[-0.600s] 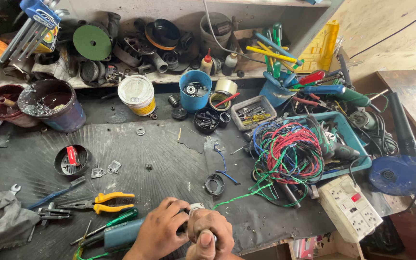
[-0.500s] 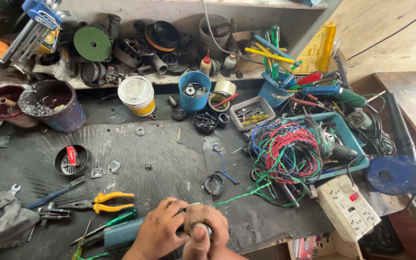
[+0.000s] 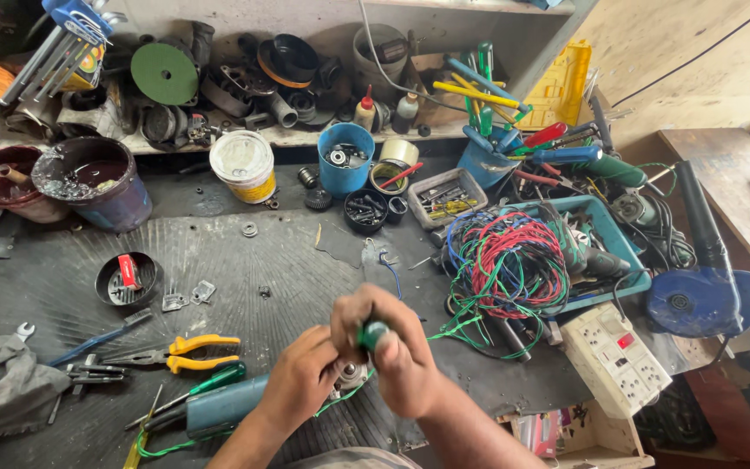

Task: The person repairs an angle grinder at a cluttered workbench. They use a green-handled screwdriver to loosen and remove screws from the grinder's gear housing, lift off the housing cover, handle internal parts, and continue unscrewing and repositioning the tool across the bench.

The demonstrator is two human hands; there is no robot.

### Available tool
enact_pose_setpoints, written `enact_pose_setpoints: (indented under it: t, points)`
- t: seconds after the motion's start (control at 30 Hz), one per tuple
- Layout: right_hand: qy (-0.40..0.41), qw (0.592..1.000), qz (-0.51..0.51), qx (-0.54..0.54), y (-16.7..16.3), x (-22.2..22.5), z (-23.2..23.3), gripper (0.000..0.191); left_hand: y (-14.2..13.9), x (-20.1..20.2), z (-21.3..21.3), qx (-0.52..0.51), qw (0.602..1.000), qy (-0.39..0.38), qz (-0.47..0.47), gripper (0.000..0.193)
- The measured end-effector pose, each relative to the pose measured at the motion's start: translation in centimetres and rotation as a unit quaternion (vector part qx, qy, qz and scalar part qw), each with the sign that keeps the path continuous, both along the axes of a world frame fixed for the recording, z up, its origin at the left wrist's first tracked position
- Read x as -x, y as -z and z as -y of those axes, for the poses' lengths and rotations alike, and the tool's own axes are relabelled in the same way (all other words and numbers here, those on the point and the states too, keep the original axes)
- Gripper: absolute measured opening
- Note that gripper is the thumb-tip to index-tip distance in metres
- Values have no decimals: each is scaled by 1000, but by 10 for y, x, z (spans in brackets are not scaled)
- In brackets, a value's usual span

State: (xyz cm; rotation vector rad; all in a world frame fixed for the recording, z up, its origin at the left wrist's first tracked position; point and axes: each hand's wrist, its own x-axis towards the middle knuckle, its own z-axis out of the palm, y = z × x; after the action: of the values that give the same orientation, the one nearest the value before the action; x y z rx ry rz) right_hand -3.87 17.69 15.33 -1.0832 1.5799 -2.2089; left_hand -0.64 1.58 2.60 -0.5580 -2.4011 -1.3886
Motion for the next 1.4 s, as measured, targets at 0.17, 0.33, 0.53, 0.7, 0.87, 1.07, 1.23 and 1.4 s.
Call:
enact_pose_setpoints:
  t: [0.17,0.33,0.53,0.7,0.87,1.07,1.23,1.4]
  points:
    - [27,997,46,-51,0,8,-1,37,5,9,-4,-97,993,-5,60,18]
    - [138,954,-98,-248,12,12,-11,24,15,8,-3,-51,997,-8,63,15]
    - [175,951,-54,-248,31,11,-21,18,16,9,-10,-10,998,-6,69,17]
    - [183,958,-17,-223,40,12,-27,27,13,8,-12,-47,998,6,38,19]
    - [183,954,-29,-234,42,11,-31,28,12,8,-15,-46,998,-3,53,20]
    - [189,952,-32,-237,40,10,-34,27,8,7,-17,-32,998,-8,56,20]
    - [189,954,-34,-230,41,10,-38,25,3,8,-19,-19,998,-9,62,20]
    - [210,952,-34,-222,47,6,-47,26,0,8,-23,-23,999,-14,43,20]
